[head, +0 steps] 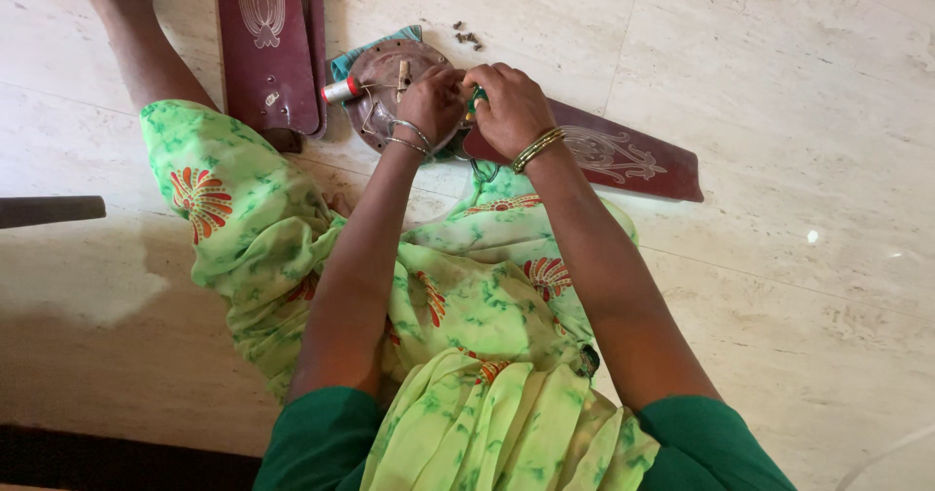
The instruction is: The person sits on the floor and uses a screwdriver to tighten screws on the central hub of a ceiling fan, securing a fan blade to the motor housing.
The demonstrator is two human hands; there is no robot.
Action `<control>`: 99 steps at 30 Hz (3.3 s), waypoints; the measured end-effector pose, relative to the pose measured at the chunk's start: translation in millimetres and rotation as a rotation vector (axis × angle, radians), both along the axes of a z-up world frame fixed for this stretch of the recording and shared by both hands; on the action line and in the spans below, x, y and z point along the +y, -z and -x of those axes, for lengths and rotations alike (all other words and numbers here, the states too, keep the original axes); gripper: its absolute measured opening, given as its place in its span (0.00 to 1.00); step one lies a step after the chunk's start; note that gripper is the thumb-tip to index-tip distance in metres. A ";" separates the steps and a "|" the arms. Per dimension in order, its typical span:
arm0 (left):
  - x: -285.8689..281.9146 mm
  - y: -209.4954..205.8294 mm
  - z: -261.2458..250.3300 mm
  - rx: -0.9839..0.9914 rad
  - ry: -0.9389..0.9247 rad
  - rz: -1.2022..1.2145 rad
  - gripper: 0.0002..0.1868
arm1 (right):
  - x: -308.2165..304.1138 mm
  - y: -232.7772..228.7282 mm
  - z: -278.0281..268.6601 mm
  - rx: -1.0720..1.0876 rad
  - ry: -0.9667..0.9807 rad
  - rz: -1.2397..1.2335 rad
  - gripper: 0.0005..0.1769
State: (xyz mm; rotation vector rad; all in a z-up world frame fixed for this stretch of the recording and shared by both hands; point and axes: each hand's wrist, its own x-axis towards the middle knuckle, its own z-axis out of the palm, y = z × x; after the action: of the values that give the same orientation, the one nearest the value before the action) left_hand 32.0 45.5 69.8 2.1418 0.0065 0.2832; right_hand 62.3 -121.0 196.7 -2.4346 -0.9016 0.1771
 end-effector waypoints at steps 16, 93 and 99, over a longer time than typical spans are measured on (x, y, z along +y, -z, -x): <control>-29.5 68.8 31.4 0.122 -0.110 -0.397 0.15 | -8.8 -2.3 5.0 -0.039 0.068 -0.107 0.13; -35.2 73.2 26.9 0.394 -0.358 -0.314 0.09 | -92.3 2.2 2.8 0.125 0.287 -0.454 0.12; -39.2 70.5 34.4 0.327 -0.360 -0.332 0.07 | -96.0 4.1 4.2 0.121 0.293 -0.456 0.12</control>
State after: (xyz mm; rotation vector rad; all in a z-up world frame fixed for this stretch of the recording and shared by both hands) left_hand -2.4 6.3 -0.7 2.4904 0.5730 0.1439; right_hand 58.2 -217.0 192.6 -2.0697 -0.4602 0.0082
